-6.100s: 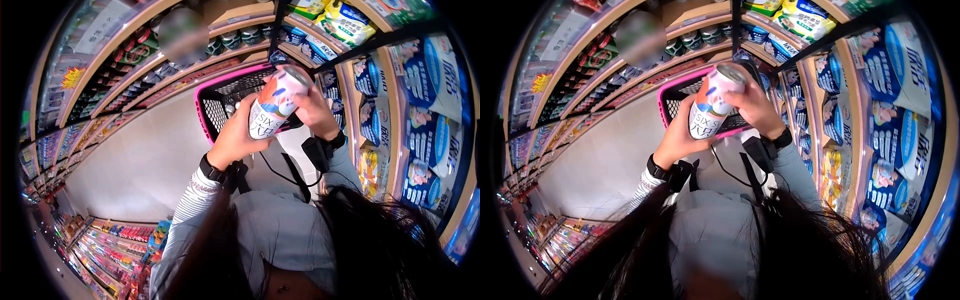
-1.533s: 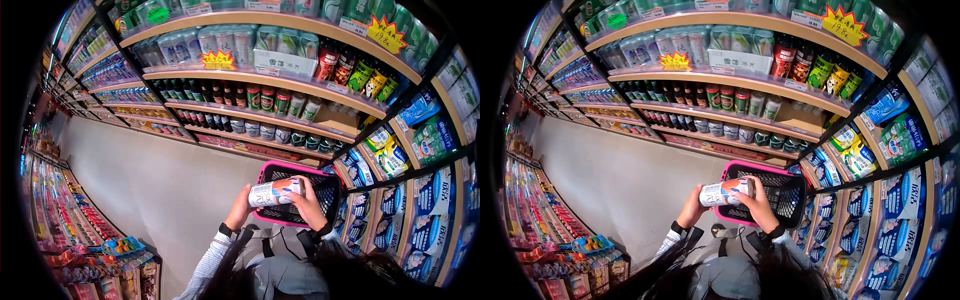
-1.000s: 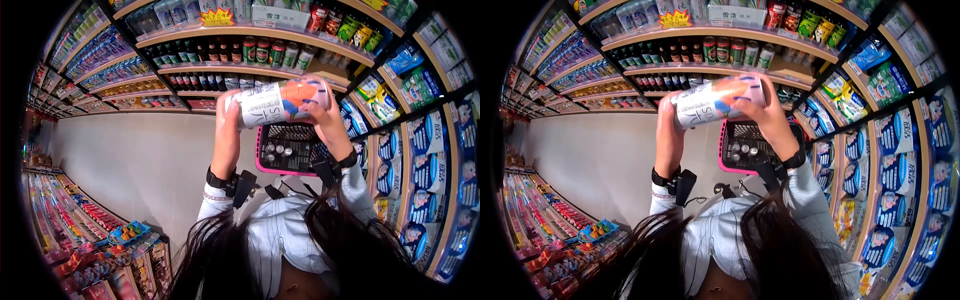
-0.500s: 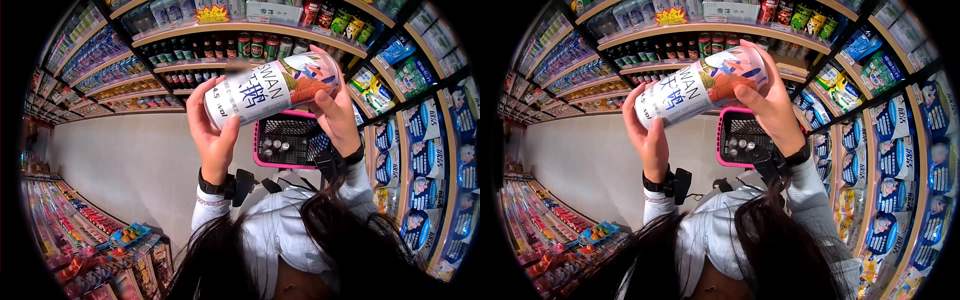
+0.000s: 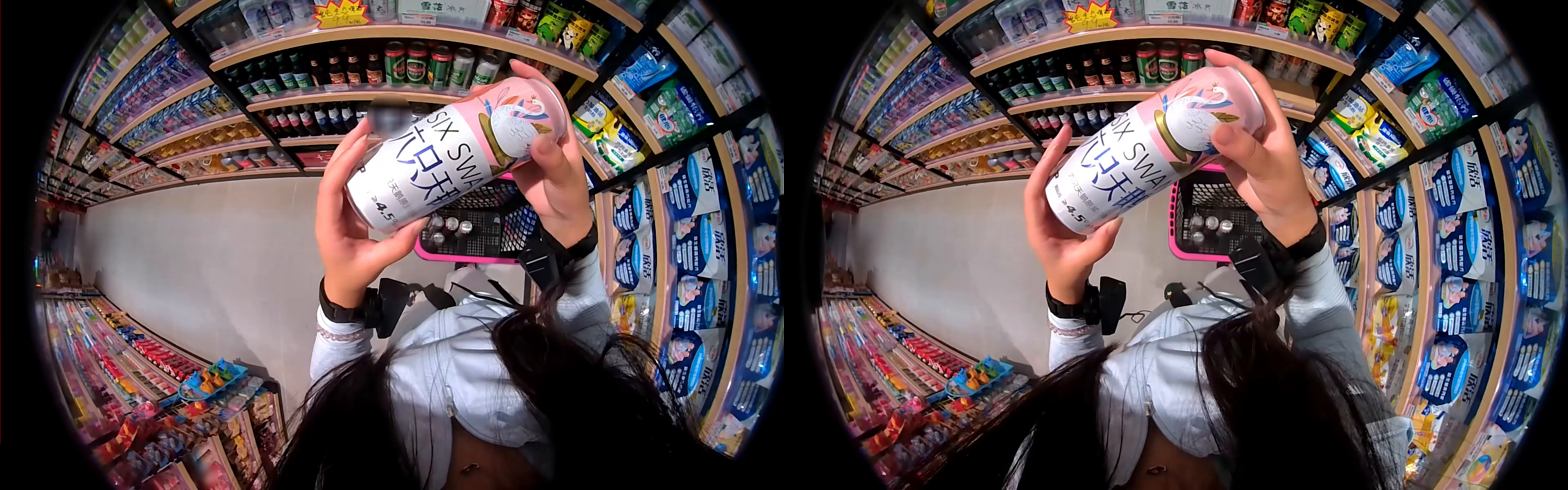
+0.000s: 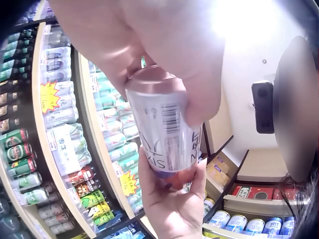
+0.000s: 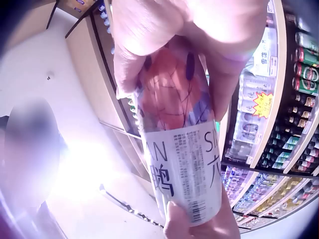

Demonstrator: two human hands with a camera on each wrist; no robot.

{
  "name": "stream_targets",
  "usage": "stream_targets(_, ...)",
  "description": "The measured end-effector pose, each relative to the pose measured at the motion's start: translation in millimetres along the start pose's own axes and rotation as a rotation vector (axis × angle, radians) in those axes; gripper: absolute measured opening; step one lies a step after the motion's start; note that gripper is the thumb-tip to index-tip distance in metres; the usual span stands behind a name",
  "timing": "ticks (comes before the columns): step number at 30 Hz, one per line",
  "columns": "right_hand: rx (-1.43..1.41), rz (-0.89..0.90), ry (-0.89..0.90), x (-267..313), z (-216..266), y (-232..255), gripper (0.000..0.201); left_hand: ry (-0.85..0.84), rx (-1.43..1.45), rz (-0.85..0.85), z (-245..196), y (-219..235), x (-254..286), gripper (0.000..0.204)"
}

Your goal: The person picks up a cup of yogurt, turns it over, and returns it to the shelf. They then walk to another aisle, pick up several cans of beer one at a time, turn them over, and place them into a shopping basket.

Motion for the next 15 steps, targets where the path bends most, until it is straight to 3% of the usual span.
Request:
stream_targets(4,-0.108,-0.002,0.014,2,-1,0,0.081,0.098,0.09,-0.009,12,1,4,0.096)
stream_targets(8,-0.132,0.037,0.049,4,2,-7,0.079,0.336,0.34,-0.031,37,1,17,0.104)
stream_targets(11,-0.114,0.052,0.051,4,1,-13,0.082,0.566,0.372,-0.036,49,3,32,0.106)
stream_targets(15,-0.135,0.088,0.037,6,-3,-18,0.083,0.677,0.457,0.04,56,-9,44,0.099)
Point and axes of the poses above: each hand's wrist, its own x-axis away from the middle knuckle, its own y-axis out of the back of the hand, z = x × y, the point moved 10 cm from there along -x, towards the middle knuckle, and after that the axes turned 6 degrees about x, right-handed, at the moved point
